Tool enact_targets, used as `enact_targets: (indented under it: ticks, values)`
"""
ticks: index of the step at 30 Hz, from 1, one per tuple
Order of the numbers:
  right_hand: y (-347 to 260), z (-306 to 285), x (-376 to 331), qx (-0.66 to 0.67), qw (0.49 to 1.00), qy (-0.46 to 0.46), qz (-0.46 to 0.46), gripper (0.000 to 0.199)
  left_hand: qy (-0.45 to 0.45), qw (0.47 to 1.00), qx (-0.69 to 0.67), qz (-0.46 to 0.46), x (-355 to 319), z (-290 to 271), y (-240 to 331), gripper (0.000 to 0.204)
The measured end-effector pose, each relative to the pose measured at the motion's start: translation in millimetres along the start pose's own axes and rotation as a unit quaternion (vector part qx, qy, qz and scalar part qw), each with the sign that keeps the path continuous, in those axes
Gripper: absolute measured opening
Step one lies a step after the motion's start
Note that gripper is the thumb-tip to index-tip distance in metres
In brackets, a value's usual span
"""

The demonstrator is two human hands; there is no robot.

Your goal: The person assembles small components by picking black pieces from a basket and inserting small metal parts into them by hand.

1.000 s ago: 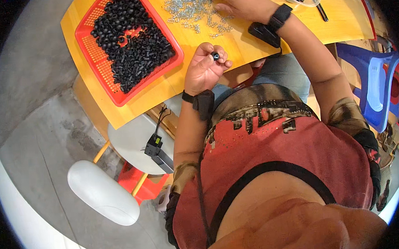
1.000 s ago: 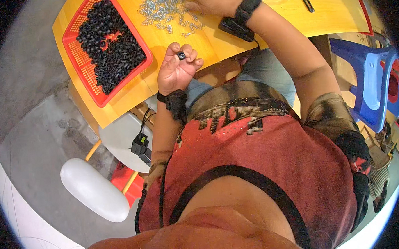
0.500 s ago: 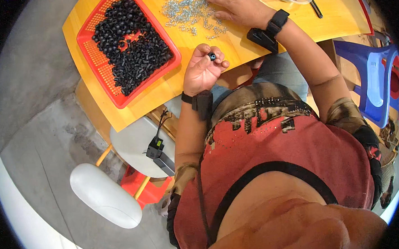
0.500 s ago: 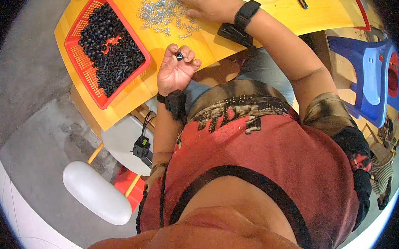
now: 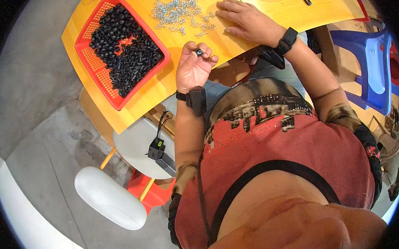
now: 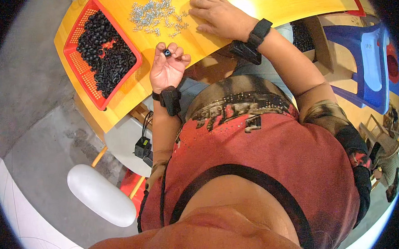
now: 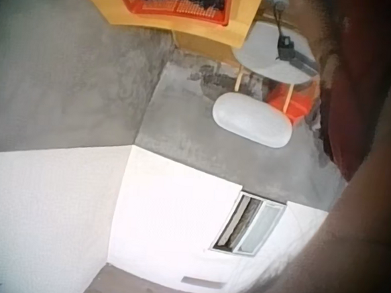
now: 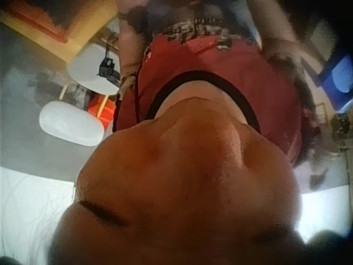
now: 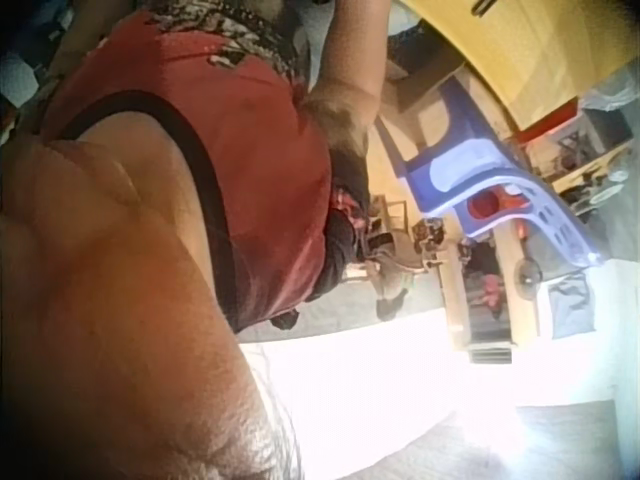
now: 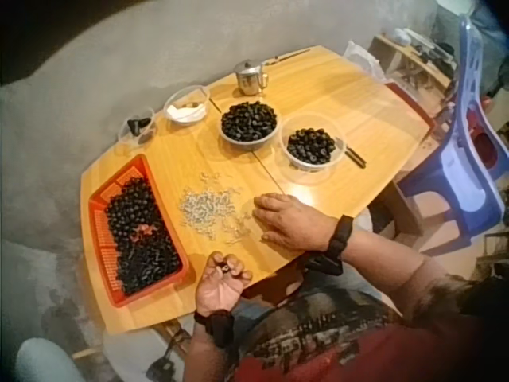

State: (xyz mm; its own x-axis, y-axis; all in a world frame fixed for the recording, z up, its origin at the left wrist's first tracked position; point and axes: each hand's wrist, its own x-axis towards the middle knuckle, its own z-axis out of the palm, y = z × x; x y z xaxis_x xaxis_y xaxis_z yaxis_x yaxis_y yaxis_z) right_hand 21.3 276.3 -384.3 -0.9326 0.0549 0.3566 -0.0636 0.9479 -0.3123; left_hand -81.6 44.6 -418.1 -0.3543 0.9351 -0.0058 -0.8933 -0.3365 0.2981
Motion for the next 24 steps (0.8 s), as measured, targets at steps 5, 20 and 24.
enact_targets:
  ticks: [5, 20, 24]
  values:
    - [-2, -14, 1, 0.052, 0.996, -0.06, 0.046, 0.044, -0.004, 1.0, 0.008, 0.001, -1, -3, 1, 0.018]
    - [-10, 9, -23, 0.017, 0.998, 0.033, 0.05, 0.031, 0.004, 1.0, -0.008, 0.019, -5, -16, 6, 0.019]
    - [-7, 24, -28, 0.016, 0.997, 0.033, 0.063, 0.039, 0.008, 1.0, -0.001, 0.029, -3, -26, 9, 0.019]
